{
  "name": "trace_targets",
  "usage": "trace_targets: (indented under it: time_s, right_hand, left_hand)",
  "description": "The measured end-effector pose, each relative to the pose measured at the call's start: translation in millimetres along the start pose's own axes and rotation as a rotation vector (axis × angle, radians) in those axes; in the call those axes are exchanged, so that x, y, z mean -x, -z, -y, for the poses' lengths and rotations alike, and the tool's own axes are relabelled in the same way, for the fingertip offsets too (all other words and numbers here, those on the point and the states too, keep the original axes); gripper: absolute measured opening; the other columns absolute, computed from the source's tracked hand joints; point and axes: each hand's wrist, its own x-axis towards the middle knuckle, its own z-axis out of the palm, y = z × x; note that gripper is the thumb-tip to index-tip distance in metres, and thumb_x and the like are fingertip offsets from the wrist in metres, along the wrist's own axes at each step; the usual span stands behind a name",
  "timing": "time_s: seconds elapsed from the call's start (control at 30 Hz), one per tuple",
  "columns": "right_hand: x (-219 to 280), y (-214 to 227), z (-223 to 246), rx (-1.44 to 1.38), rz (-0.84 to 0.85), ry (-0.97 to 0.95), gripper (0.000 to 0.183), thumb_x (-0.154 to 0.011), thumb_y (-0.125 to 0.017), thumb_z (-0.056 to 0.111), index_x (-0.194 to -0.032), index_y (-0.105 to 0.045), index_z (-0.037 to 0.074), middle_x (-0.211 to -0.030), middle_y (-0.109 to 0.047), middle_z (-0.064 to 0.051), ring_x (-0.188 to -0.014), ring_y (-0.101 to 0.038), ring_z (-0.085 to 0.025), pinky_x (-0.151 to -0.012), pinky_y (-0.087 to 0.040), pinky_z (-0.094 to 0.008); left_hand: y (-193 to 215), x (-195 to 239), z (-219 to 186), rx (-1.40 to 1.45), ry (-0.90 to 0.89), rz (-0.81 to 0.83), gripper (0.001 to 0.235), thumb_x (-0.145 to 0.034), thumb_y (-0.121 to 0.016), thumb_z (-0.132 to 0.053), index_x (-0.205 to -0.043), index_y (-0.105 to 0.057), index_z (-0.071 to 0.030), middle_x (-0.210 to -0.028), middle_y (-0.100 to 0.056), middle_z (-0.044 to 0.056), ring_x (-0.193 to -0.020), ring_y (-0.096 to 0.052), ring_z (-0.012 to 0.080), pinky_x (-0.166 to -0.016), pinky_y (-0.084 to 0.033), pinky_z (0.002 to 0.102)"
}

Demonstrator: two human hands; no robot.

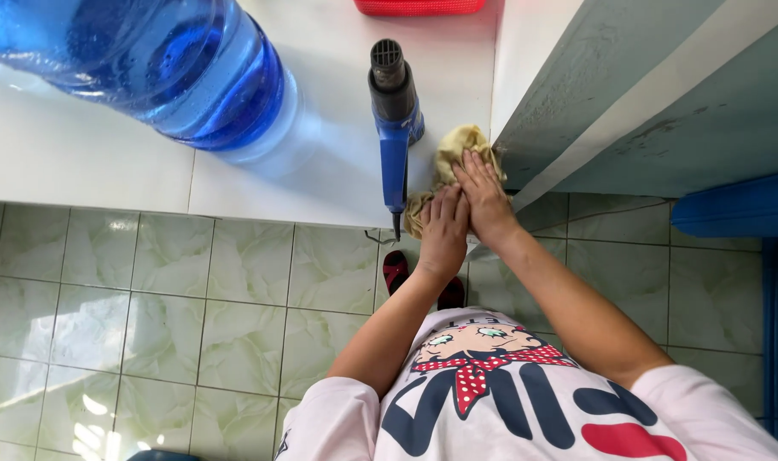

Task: Cleaning a surface, filling a large water jug, and sealing the cap using a heat gun.

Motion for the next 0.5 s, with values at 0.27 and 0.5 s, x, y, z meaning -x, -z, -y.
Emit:
trace_targets:
  time_s: [0.27, 0.5]
  right_hand:
    - [84.2, 31.8, 36.6, -0.001, 0.039, 0.056, 0.060, -0.088, -0.056, -0.002, -0.148, -0.051, 0.000, -0.160, -0.039, -0.024, -0.152, -0.033, -0.038, -0.125, -0.025, -0.049]
    - [50.1, 73.3, 93.3, -0.476, 0.299, -0.048, 0.051, -0.095, -0.053, 0.003, -0.145, -0.057, 0.009, -0.148, -0.058, -0.021, -0.139, -0.054, -0.033, -0.114, -0.041, -0.036]
  left_hand:
    - [51.8, 54.2, -27.2, 0.226, -0.043, 0.064, 0.041, -0.081, -0.064, 0.002, -0.120, -0.063, -0.010, -0.132, -0.060, 0.010, -0.128, -0.054, 0.0343, -0.107, -0.042, 0.047]
    - [150.2, 49.2, -25.8, 0.484, 0.093, -0.026, 0.042, -0.076, -0.066, 0.012, -0.112, -0.069, -0.009, -0.115, -0.067, 0.011, -0.110, -0.065, 0.0352, -0.095, -0.055, 0.042]
